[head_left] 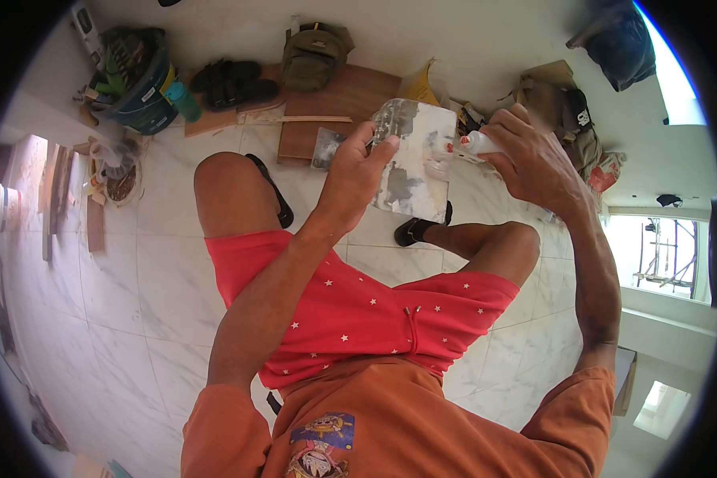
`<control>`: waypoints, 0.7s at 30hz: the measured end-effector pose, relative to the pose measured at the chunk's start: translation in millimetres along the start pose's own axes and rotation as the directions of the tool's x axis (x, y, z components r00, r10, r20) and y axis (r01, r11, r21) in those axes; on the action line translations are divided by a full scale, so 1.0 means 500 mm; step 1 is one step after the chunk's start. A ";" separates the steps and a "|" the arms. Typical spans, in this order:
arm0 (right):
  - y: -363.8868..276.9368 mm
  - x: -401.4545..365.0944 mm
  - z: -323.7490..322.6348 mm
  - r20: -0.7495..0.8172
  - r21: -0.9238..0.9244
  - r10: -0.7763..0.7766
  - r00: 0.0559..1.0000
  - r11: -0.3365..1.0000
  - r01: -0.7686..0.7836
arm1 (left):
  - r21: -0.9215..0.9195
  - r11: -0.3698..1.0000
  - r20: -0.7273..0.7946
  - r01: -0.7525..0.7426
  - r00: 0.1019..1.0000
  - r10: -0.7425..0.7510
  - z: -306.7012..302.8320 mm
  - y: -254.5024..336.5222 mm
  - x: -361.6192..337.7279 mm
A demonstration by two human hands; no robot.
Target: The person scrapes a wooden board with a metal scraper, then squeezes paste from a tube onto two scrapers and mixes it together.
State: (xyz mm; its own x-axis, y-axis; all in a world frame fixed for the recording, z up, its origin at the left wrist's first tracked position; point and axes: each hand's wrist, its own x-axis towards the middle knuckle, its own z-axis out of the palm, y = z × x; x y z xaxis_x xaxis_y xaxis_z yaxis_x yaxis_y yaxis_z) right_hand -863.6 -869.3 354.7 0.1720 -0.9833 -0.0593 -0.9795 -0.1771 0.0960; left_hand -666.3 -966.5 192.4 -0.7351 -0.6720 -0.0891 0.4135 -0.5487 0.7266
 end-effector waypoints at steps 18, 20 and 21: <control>-0.002 0.015 -0.002 0.014 -0.088 -0.026 1.000 0.996 0.027 | -0.007 1.000 0.019 -0.024 1.000 0.024 -0.001 -0.007 0.002; -0.003 0.015 -0.002 0.021 -0.092 -0.031 0.999 0.995 0.033 | -0.005 1.000 0.014 -0.027 1.000 0.027 -0.001 -0.009 0.003; -0.003 0.016 -0.002 0.024 -0.098 -0.034 0.999 0.994 0.036 | 0.016 1.000 0.013 -0.026 1.000 0.026 -0.003 -0.011 0.005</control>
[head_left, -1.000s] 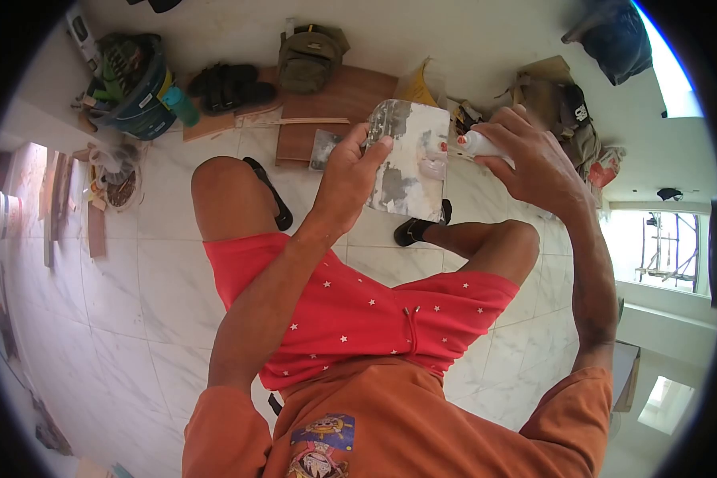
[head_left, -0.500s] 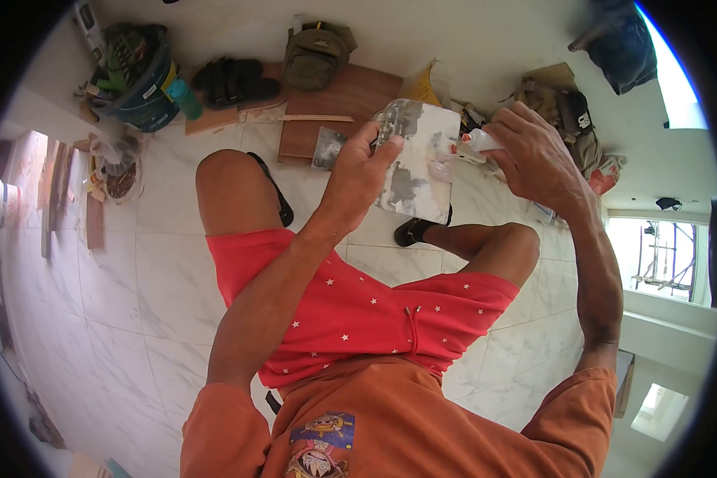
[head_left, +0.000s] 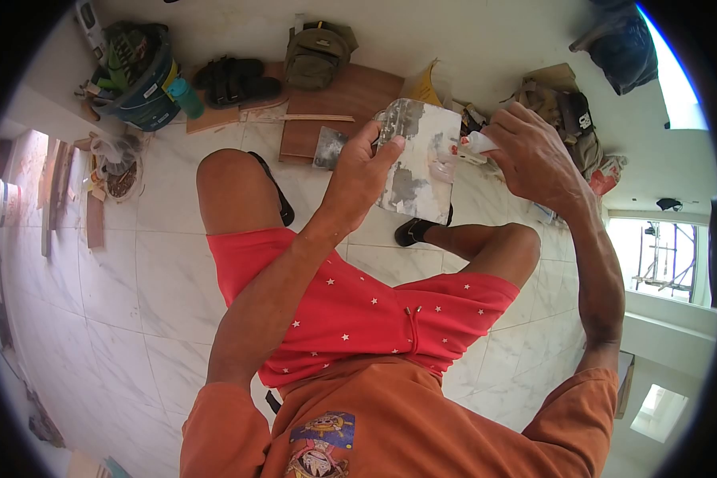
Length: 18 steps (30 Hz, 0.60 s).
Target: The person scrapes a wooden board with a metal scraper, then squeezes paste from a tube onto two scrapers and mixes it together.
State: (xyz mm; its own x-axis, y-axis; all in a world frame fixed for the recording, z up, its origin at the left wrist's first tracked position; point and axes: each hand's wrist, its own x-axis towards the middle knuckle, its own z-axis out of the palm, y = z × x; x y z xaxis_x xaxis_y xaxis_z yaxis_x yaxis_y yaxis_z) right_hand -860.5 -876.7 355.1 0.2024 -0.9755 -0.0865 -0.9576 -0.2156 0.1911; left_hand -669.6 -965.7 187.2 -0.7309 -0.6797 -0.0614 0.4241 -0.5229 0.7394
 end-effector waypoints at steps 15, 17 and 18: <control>-0.011 0.018 -0.004 0.074 -0.114 -0.012 0.997 0.993 0.020 | 0.174 0.985 0.008 -0.008 1.000 0.007 -0.006 -0.001 0.001; -0.012 0.020 -0.004 0.088 -0.129 -0.006 0.996 0.991 0.017 | 0.167 0.986 0.003 -0.003 1.000 0.003 -0.005 -0.002 0.001; -0.012 0.021 -0.004 0.094 -0.136 -0.003 0.996 0.991 0.015 | 0.165 0.986 0.005 -0.008 1.000 0.007 -0.005 -0.003 0.001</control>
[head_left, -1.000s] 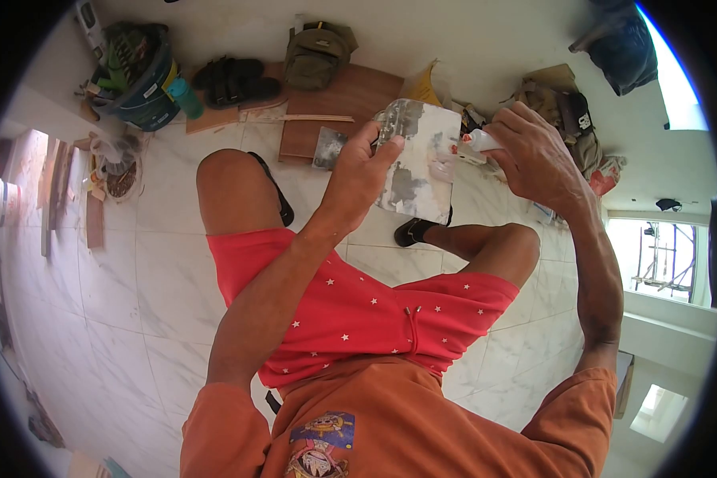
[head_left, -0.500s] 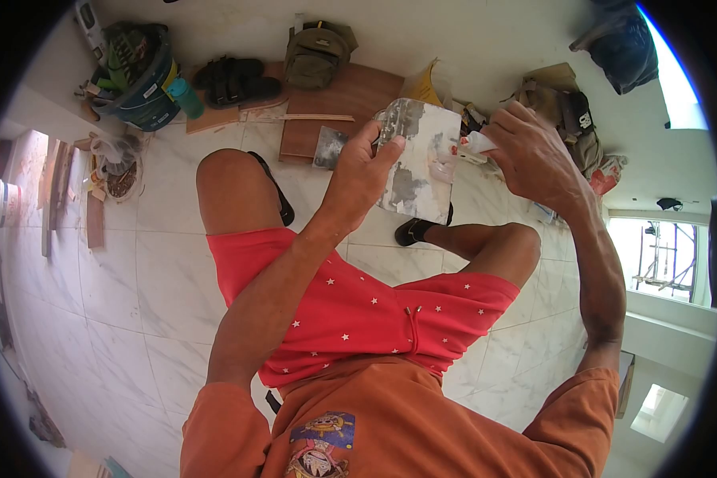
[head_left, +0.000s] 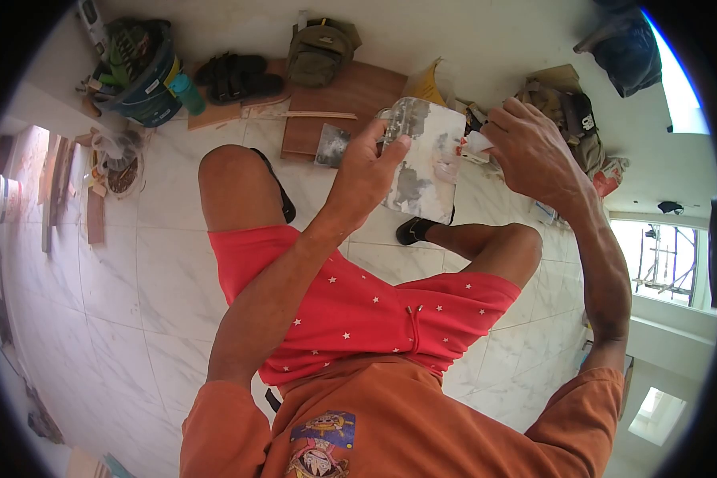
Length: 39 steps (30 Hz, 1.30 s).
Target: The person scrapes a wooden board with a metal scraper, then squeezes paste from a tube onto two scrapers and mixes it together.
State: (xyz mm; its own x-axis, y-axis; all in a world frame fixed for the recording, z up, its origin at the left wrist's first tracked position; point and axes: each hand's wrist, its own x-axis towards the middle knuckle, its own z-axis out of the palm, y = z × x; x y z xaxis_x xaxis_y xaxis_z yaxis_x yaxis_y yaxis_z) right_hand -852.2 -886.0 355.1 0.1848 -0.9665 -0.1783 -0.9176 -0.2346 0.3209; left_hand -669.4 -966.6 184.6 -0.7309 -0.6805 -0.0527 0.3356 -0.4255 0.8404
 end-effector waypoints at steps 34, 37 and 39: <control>-0.002 0.017 -0.007 0.061 -0.045 0.000 0.998 0.999 0.003 | -0.008 1.000 -0.001 -0.005 1.000 0.005 -0.002 0.004 -0.001; -0.002 0.018 -0.008 0.068 -0.051 0.000 0.998 0.999 0.003 | -0.006 1.000 -0.004 -0.006 1.000 0.006 -0.002 0.002 0.001; -0.002 0.019 -0.007 0.058 -0.058 -0.009 0.998 0.998 0.012 | 0.002 1.000 -0.002 -0.002 1.000 0.002 -0.003 0.001 0.002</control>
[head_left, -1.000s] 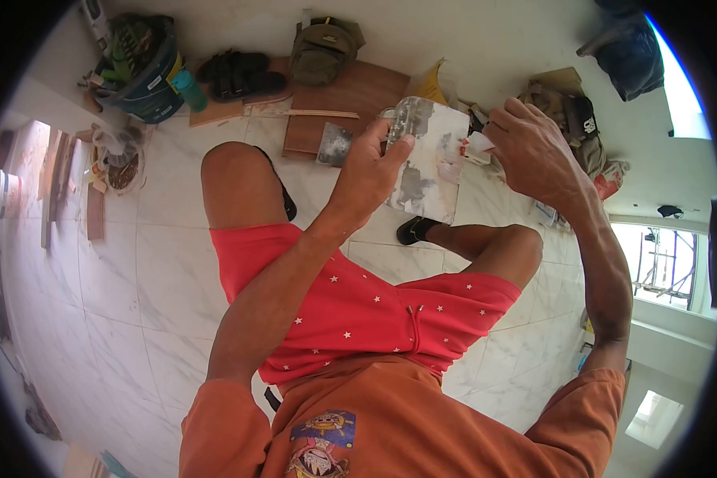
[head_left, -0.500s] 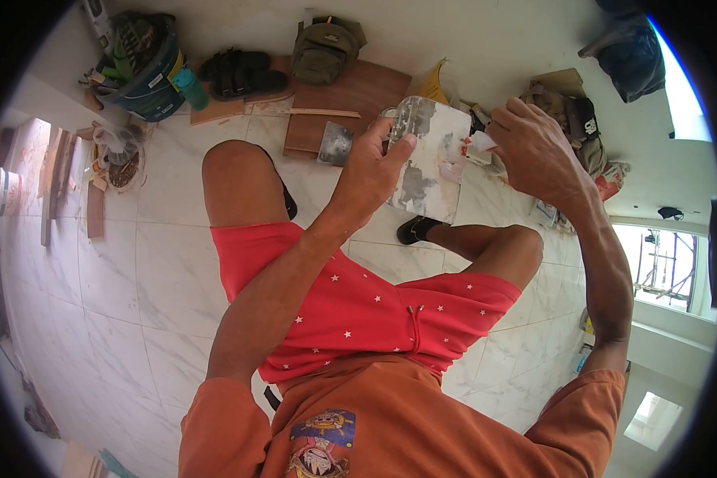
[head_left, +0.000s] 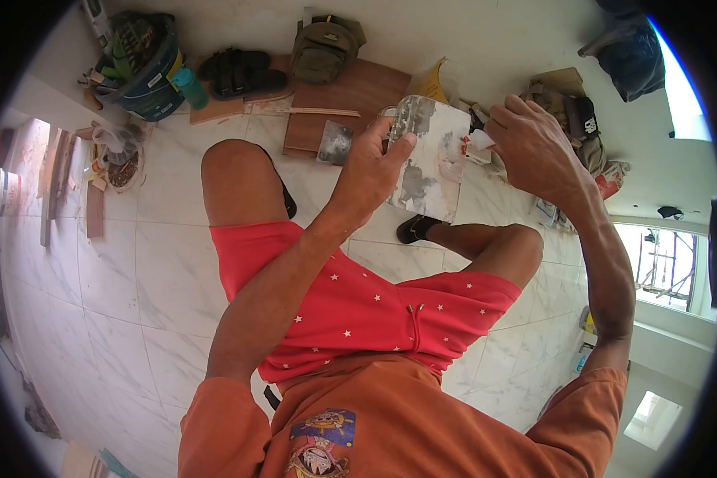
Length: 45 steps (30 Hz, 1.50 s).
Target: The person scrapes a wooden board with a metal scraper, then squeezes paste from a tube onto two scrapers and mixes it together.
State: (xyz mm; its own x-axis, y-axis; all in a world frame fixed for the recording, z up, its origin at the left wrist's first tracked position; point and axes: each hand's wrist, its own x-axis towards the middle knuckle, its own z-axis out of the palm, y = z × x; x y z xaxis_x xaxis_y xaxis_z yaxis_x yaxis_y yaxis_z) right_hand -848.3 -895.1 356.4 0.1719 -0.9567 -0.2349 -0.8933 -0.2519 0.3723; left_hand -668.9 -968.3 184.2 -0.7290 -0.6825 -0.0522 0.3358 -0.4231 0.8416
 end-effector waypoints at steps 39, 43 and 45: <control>-0.023 0.023 -0.015 0.045 -0.121 -0.013 0.999 0.993 0.019 | 0.004 1.000 -0.047 0.011 0.999 -0.011 0.000 0.005 -0.001; -0.026 0.028 -0.019 0.065 -0.119 -0.014 0.998 0.993 0.021 | 0.051 0.999 -0.056 -0.002 0.998 0.005 -0.003 0.000 0.001; -0.025 0.028 -0.017 0.064 -0.124 -0.010 0.998 0.992 0.018 | 0.064 0.998 -0.065 -0.009 0.998 0.014 -0.002 0.000 0.001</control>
State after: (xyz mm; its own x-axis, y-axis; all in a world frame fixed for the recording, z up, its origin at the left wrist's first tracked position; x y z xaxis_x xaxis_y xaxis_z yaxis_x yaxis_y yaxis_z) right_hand -831.4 -906.5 355.9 0.1542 -0.9427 -0.2959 -0.8317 -0.2855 0.4763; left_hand -668.7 -969.4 183.6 -0.6837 -0.7258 -0.0758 0.3039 -0.3777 0.8746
